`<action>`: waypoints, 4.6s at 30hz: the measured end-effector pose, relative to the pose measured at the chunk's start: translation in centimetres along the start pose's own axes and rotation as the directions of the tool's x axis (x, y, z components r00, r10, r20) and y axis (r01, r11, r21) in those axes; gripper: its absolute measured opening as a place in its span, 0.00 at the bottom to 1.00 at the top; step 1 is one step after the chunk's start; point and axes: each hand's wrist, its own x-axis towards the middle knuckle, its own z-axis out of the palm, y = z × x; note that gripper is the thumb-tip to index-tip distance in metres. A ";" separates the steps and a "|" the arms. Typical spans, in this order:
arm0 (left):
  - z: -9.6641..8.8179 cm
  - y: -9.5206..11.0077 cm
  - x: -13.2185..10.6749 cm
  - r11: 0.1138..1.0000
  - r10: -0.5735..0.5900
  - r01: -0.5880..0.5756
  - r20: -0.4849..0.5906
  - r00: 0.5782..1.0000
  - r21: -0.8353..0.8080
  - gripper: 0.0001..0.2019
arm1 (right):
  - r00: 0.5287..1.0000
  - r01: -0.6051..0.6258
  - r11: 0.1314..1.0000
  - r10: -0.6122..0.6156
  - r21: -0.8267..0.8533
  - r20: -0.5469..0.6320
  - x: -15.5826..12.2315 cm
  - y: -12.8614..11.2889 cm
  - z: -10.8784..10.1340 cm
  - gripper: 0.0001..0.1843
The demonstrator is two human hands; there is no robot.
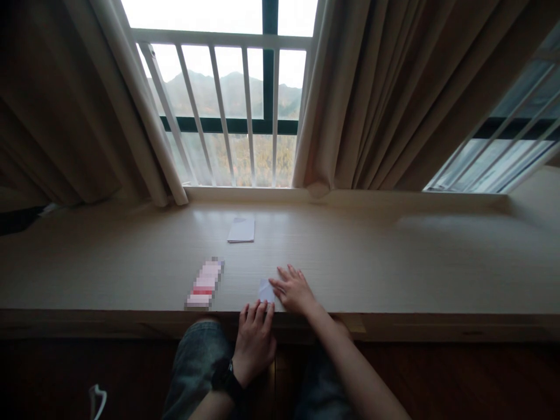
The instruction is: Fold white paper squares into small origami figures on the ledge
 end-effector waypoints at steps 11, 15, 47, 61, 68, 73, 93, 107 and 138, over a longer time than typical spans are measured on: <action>0.6 -0.2 -0.4 1.000 0.013 -0.013 -0.016 1.000 -0.002 0.37 | 0.958 -0.220 0.970 0.235 0.106 -0.164 2.0 0.0 2.2 0.22; 0.4 -0.2 -0.4 1.000 -0.003 0.002 -0.011 1.000 -0.024 0.37 | 0.917 -0.293 0.949 0.314 0.116 -0.245 3.2 0.4 3.1 0.17; 1.4 -2.8 -1.5 0.965 -0.123 0.052 -0.273 0.954 -0.255 0.30 | 0.978 -0.078 0.960 0.126 0.267 -0.166 -2.4 -5.0 2.1 0.19; 1.0 -2.0 1.7 0.876 0.000 -0.096 -0.199 0.980 -0.472 0.32 | 0.936 -0.165 0.755 0.323 0.634 -0.141 -1.7 -3.9 2.2 0.14; 1.7 -3.8 4.5 0.839 -0.274 0.117 -0.226 0.935 -0.531 0.26 | 0.860 -0.127 0.346 0.505 0.930 -0.070 -1.6 -3.0 1.5 0.21; 0.9 -5.7 7.5 0.491 -0.305 0.302 0.163 0.938 -0.817 0.21 | 0.842 -0.126 0.145 0.538 0.981 0.029 -1.4 -2.7 1.0 0.25; 1.4 -8.0 10.4 0.877 -0.093 0.137 0.117 0.989 -0.461 0.09 | 0.982 -0.132 0.745 0.188 0.653 -0.017 -2.5 -0.9 -0.2 0.23; -0.9 -6.6 5.8 0.982 0.039 -0.062 -0.129 0.991 -0.180 0.09 | 0.982 -0.118 0.810 0.182 0.575 -0.055 -2.4 -0.1 0.4 0.16; 0.0 -5.2 1.9 0.974 0.136 -0.149 -0.082 0.987 -0.173 0.16 | 0.877 -0.291 0.683 0.471 0.670 -0.099 -2.8 -1.9 0.3 0.25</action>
